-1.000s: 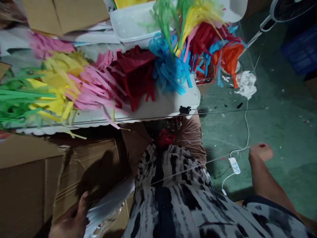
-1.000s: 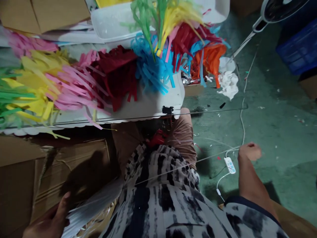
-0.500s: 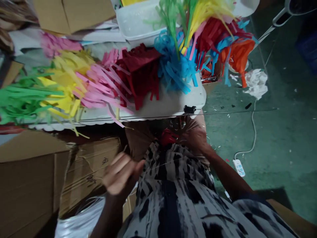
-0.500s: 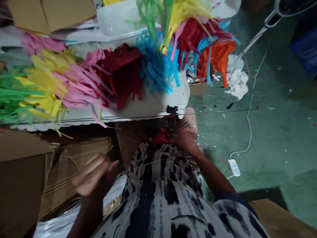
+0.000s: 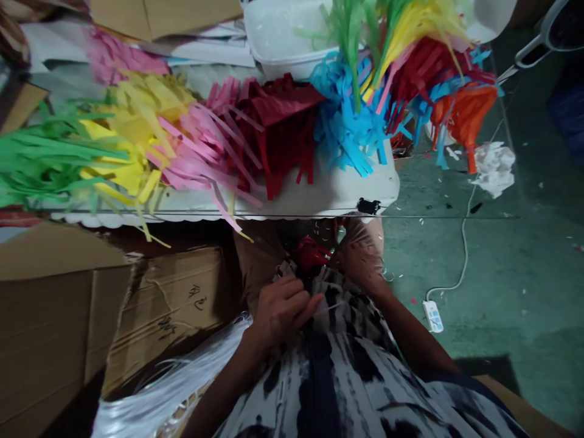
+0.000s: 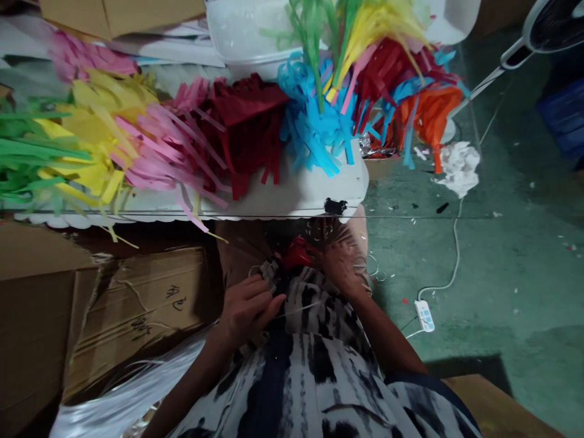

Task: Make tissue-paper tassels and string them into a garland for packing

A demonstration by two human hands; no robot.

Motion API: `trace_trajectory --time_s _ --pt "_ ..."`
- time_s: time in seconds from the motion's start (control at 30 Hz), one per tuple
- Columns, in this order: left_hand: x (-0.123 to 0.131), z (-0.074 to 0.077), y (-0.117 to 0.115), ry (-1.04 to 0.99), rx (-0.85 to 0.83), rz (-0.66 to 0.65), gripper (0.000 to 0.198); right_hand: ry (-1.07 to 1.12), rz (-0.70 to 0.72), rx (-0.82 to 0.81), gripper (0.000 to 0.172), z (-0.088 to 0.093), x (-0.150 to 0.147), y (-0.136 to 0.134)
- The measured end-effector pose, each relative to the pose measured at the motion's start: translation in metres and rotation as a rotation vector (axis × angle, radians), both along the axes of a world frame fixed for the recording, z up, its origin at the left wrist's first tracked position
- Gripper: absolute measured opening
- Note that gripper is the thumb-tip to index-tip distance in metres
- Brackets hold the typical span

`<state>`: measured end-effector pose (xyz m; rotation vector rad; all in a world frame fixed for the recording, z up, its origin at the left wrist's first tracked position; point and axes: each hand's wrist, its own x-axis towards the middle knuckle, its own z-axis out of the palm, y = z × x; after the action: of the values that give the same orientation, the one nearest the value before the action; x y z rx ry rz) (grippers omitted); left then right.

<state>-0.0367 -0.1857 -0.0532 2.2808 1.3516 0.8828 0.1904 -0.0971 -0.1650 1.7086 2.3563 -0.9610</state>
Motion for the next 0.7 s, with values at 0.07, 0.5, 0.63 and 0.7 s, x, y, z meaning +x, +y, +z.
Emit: trace_trajectory --time_s 0.07,0.5,0.63,0.7 --pt "0.004 0.001 0.001 -0.001 -0.009 -0.031 0.046 0.156 -0.040 -0.054 0.039 -0.001 -0.015 -0.001" --pt "0.054 -0.014 0.010 -0.084 -0.030 -0.400 0.047 1.089 -0.407 -0.703 0.058 0.073 -0.041 -0.027" --pt "0.066 -0.020 0.009 -0.098 -0.119 -0.491 0.047 1.347 -0.709 -0.682 0.047 0.091 -0.027 -0.021" --pt "0.069 -0.019 0.011 -0.123 -0.151 -0.505 0.046 1.434 -0.828 -0.672 0.044 0.097 -0.016 -0.020"
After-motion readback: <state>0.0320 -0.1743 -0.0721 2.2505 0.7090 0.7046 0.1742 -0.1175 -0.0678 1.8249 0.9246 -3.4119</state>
